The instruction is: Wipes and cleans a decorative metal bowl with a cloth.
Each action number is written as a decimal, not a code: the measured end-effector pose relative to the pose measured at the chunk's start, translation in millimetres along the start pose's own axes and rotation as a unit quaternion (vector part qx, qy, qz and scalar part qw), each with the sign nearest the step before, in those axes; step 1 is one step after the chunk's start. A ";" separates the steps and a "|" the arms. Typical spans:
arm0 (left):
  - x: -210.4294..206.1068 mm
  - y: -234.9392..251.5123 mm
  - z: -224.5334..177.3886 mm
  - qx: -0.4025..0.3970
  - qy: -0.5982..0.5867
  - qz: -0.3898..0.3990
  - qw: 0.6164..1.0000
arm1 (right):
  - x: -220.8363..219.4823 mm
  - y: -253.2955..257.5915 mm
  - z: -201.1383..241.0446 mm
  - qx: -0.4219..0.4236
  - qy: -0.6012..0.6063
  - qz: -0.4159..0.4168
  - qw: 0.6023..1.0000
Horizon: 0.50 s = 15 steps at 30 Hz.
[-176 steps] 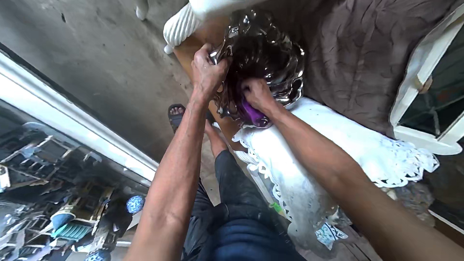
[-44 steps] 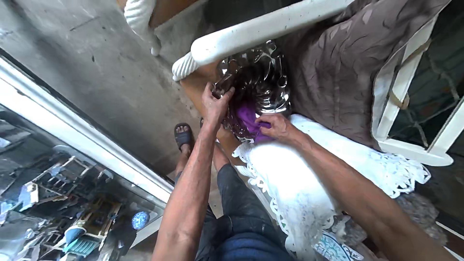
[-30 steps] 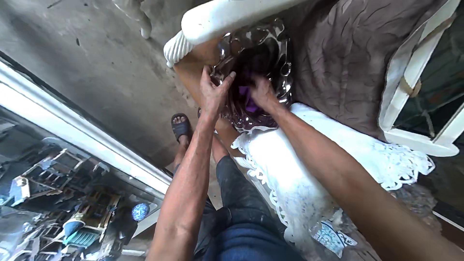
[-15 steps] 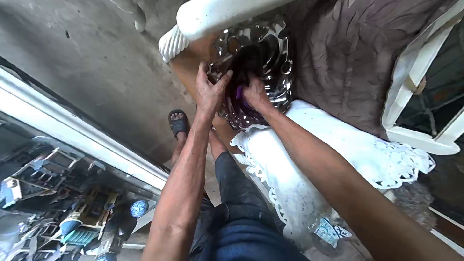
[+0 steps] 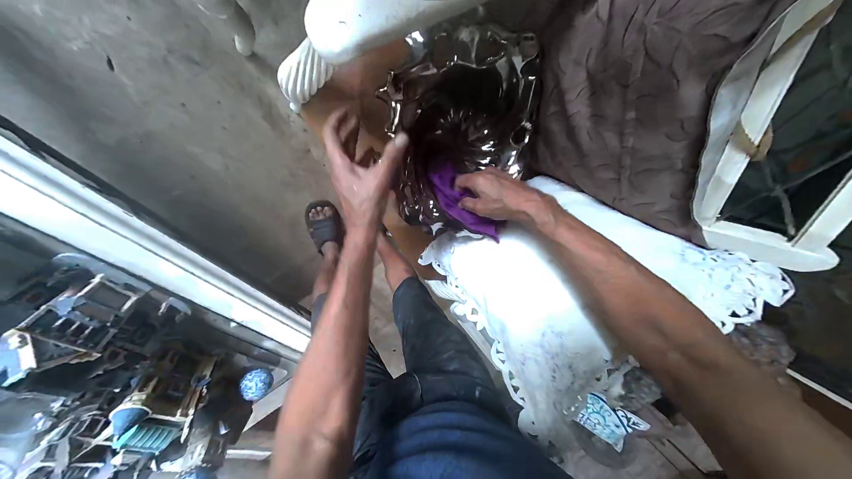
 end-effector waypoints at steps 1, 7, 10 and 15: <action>-2.8 -15.7 12.3 0.009 -0.016 -0.037 0.999 | -6.1 13.5 2.2 -0.024 0.021 -0.037 0.999; -14.9 -26.9 41.7 0.012 -0.045 -0.113 0.992 | -0.2 61.3 -14.2 -0.147 0.053 -0.204 0.966; -16.2 -6.5 24.7 -0.011 -0.002 -0.080 0.997 | 2.7 51.3 -17.1 -0.102 0.047 -0.182 0.977; -20.9 18.6 8.3 -0.013 0.051 -0.016 0.999 | 4.1 0.1 -10.7 0.011 0.032 0.009 0.999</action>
Point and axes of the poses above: each hand's wrist, its own y-axis towards the middle knuckle, its own x-axis out of the back of the hand, z = x × y, the point moved 5 cm from there along y, towards the middle knuckle, and after that the axes turned 10 degrees about -y, right-handed, at the moved point
